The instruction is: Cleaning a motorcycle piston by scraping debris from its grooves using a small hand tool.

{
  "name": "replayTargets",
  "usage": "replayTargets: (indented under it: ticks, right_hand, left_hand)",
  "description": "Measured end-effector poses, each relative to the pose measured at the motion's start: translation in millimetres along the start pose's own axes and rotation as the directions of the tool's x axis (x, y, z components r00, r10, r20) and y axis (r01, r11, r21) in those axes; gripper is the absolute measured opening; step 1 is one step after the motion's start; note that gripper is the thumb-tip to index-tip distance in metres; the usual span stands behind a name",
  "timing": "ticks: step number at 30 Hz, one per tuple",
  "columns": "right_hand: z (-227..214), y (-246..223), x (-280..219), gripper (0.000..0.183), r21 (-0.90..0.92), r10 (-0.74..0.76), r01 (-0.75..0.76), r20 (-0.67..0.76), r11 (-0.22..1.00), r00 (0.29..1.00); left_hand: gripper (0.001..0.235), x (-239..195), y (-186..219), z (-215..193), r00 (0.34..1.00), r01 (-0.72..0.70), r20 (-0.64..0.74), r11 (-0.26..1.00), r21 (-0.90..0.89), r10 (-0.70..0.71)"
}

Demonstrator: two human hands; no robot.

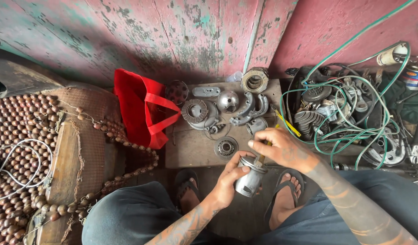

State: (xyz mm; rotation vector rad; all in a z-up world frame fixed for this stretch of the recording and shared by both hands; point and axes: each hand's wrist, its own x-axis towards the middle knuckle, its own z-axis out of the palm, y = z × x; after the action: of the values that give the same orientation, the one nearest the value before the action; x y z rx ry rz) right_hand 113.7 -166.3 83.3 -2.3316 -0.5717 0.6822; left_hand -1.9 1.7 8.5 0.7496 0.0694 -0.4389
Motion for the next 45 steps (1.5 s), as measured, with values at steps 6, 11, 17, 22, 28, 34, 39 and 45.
replayTargets:
  ticks: [6,11,17,22,28,34,39,45]
  right_hand:
    - [-1.1,1.7,-0.9,0.048,-0.061,0.005,-0.001,0.065,0.998,0.998]
    - [-6.0,-2.0,3.2,0.051,-0.144,0.132,-0.122,0.062,0.982,0.989]
    - [-2.4,9.0,2.4,0.049,-0.072,0.056,-0.045,0.15,0.996,0.987]
    - [-6.5,-2.0,-3.2,0.05,-0.252,0.081,-0.063,0.061,0.966,0.995]
    - [1.6,15.1,3.6,0.054,-0.233,0.02,-0.01,0.044,0.972,0.999]
    - [-1.6,-3.7,-8.3,0.051,0.031,-0.032,0.026,0.231,0.999,0.972]
    - [5.4,7.0,-2.6,0.053,-0.245,-0.077,0.077,0.011,0.966,0.997]
    - [15.4,32.4,9.5,0.051,-0.407,-0.081,-0.003,-0.189,0.914,0.979]
  left_hand:
    - [0.041,-0.2,-7.4,-1.5,0.997,-0.049,-0.049,0.995,0.081,0.053]
    - [0.04,-1.7,-2.8,-0.4,0.992,-0.086,-0.076,0.97,0.226,0.105]
    - [0.047,-5.5,6.3,6.4,0.987,-0.143,-0.008,0.895,0.423,0.162]
    - [0.05,-4.9,7.3,5.4,0.99,-0.084,-0.061,0.875,0.477,0.128]
    - [0.049,-6.9,12.0,8.7,0.989,-0.129,-0.001,0.871,0.473,0.147]
    - [0.046,-7.6,16.4,14.3,0.987,-0.162,0.09,0.857,0.489,0.136]
    - [0.051,-6.7,11.2,8.9,0.991,-0.12,0.012,0.836,0.535,0.134]
    - [0.055,-9.0,15.9,14.2,0.992,-0.109,0.018,0.806,0.582,0.121]
